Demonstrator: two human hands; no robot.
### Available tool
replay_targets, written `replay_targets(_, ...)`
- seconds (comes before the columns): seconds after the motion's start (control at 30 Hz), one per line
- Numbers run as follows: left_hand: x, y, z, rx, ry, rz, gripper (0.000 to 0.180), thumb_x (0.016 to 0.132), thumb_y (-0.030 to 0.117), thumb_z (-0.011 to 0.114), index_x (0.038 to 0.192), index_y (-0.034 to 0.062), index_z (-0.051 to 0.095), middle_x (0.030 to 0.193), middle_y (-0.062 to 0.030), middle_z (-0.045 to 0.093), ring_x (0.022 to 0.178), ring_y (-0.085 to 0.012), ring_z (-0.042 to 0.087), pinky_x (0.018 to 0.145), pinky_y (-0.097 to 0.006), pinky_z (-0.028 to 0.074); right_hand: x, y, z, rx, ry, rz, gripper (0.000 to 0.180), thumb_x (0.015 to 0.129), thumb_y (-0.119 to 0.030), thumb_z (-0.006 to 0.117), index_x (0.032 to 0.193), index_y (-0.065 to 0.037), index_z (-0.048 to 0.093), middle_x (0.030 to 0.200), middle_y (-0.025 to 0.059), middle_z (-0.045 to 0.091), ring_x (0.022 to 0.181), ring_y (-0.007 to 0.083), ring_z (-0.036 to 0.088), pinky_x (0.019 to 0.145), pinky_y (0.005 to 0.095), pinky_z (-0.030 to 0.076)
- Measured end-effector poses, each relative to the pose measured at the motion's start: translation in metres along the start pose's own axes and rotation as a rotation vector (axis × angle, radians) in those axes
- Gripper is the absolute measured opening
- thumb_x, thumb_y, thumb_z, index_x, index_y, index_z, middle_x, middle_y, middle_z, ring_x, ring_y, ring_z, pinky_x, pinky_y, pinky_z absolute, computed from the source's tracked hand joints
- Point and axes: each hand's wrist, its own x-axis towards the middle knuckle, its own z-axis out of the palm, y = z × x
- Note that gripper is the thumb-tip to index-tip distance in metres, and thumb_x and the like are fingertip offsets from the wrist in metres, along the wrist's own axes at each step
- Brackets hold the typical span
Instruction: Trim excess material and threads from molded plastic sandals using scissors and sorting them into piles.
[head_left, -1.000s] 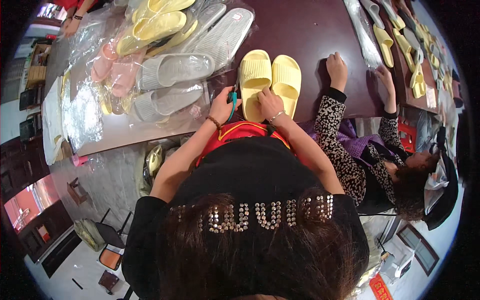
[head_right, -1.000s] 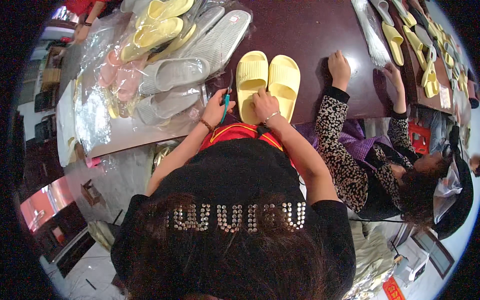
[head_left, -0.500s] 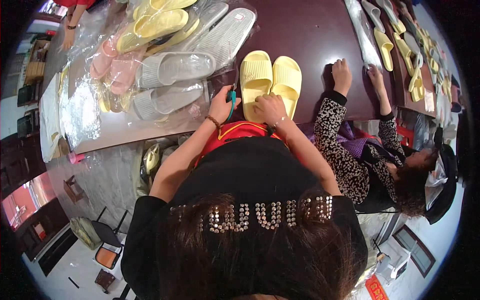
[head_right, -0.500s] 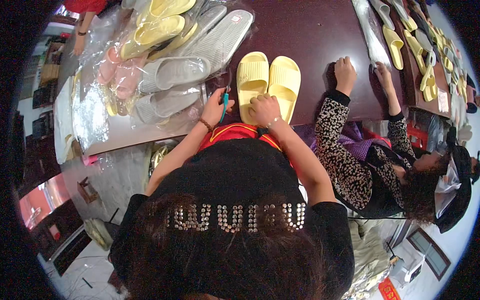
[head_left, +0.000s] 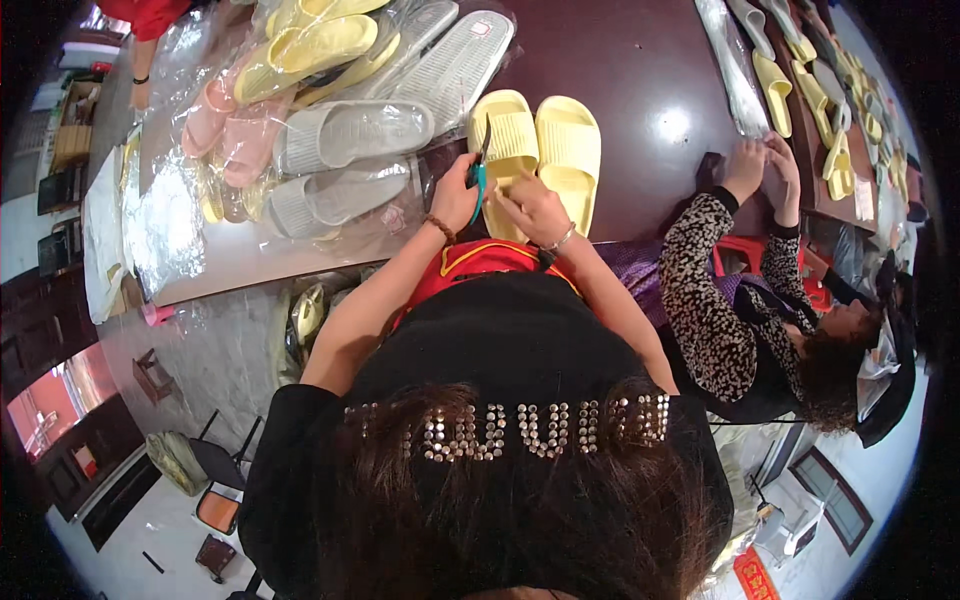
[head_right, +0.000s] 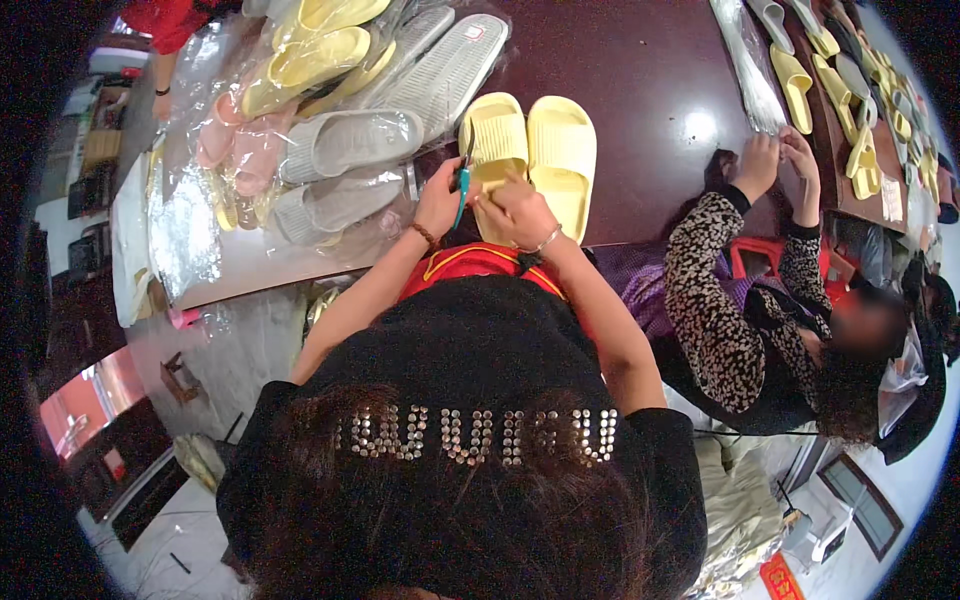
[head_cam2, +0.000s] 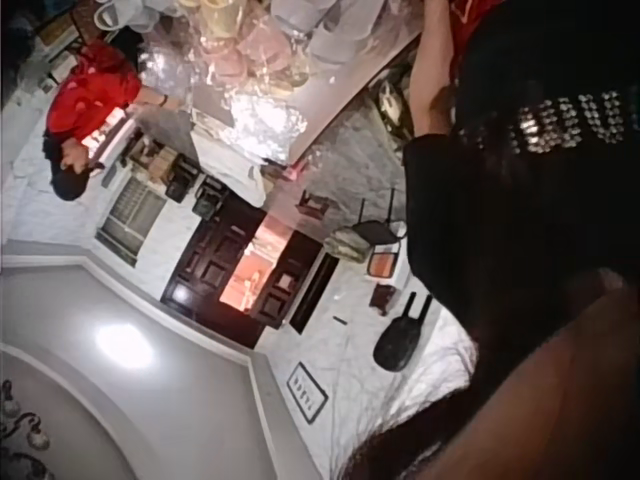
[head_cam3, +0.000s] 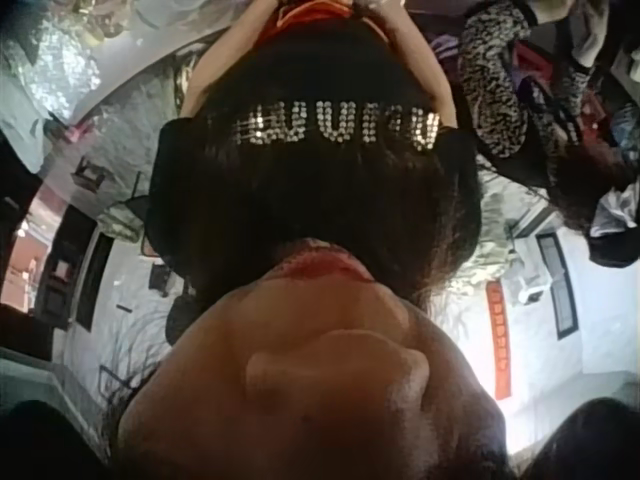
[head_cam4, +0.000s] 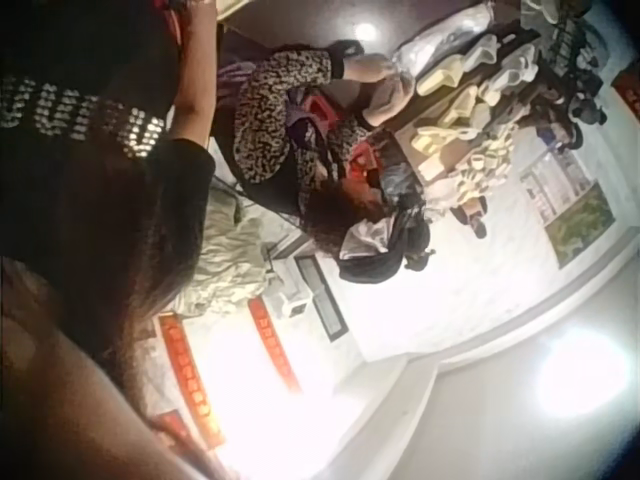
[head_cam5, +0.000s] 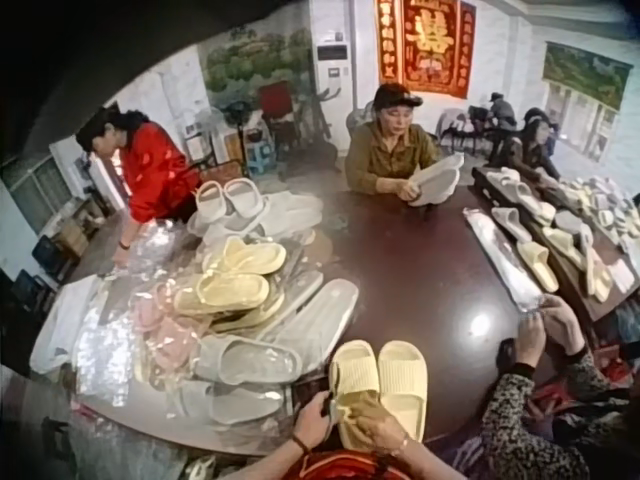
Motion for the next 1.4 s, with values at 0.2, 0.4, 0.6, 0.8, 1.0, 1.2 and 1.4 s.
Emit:
replay_targets(0.2,0.008,0.010,-0.021,-0.034,0.030,-0.040,0.046,0.073,0.010,0.061,0.112,-0.0026,0.041,0.072,-0.0065,0.055,0.059,-0.0107,0.053,0.055,-0.024,0.044,-0.010,0.011,0.027,0.396,0.370,0.773,0.029,0.080,-0.023,0.053,0.069,0.004,0.051,0.054,0.0123,0.049,0.048,0.0163,0.047,0.054,0.0329,0.042)
replay_targets(0.4,0.003,0.008,-0.031,0.237,0.091,0.085,0.048,0.071,0.015,0.063,0.111,-0.0026,0.042,0.082,-0.0121,0.058,0.072,-0.0157,0.057,0.065,-0.028,0.045,-0.010,0.021,0.033,0.200,0.441,0.731,0.026,0.078,-0.021,0.053,0.084,0.004,0.056,0.075,0.0177,0.057,0.067,0.0227,0.055,0.063,0.0325,0.042)
replay_targets(0.6,-0.004,0.029,-0.022,0.130,0.004,0.052,0.048,0.069,0.016,0.064,0.111,0.0013,0.044,0.094,-0.0179,0.057,0.086,-0.0237,0.057,0.076,-0.031,0.043,-0.004,0.006,0.033,-0.036,0.244,0.445,0.021,0.077,-0.015,0.051,0.089,0.002,0.057,0.077,0.0172,0.054,0.072,0.0307,0.054,0.066,0.0364,0.043)
replay_targets(0.8,0.042,0.036,-0.016,0.418,0.203,0.317,0.037,0.071,0.009,0.052,0.107,0.0088,0.046,0.090,-0.0176,0.056,0.084,-0.0344,0.052,0.070,-0.040,0.041,-0.007,0.018,0.028,0.052,0.339,0.667,0.035,0.073,-0.029,0.057,0.091,0.000,0.048,0.072,0.0192,0.054,0.068,0.0340,0.054,0.062,0.0399,0.043)
replay_targets(1.0,0.089,0.033,-0.019,0.319,-0.093,0.156,0.040,0.071,0.011,0.052,0.110,0.0120,0.043,0.096,-0.0174,0.056,0.090,-0.0308,0.053,0.076,-0.037,0.042,0.004,0.027,0.011,-0.062,0.074,0.724,0.054,0.067,-0.042,0.063,0.093,-0.001,0.042,0.069,0.0217,0.056,0.064,0.0362,0.055,0.057,0.0420,0.042)
replay_targets(1.2,0.085,0.030,-0.015,0.437,-0.164,0.152,0.040,0.072,0.013,0.053,0.110,0.0107,0.041,0.101,-0.0184,0.054,0.096,-0.0301,0.052,0.077,-0.036,0.042,0.002,0.035,0.003,-0.087,-0.001,0.704,0.055,0.068,-0.047,0.060,0.091,0.000,0.041,0.067,0.0248,0.054,0.063,0.0397,0.053,0.059,0.0434,0.042)
replay_targets(1.4,0.081,0.032,-0.011,0.247,-0.160,0.147,0.045,0.069,0.009,0.056,0.111,0.0082,0.040,0.097,-0.0167,0.054,0.096,-0.0292,0.052,0.079,-0.034,0.041,-0.001,0.055,0.009,-0.014,0.166,0.687,0.041,0.082,-0.040,0.043,0.097,-0.002,0.040,0.068,0.0286,0.053,0.066,0.0438,0.052,0.059,0.0471,0.039)
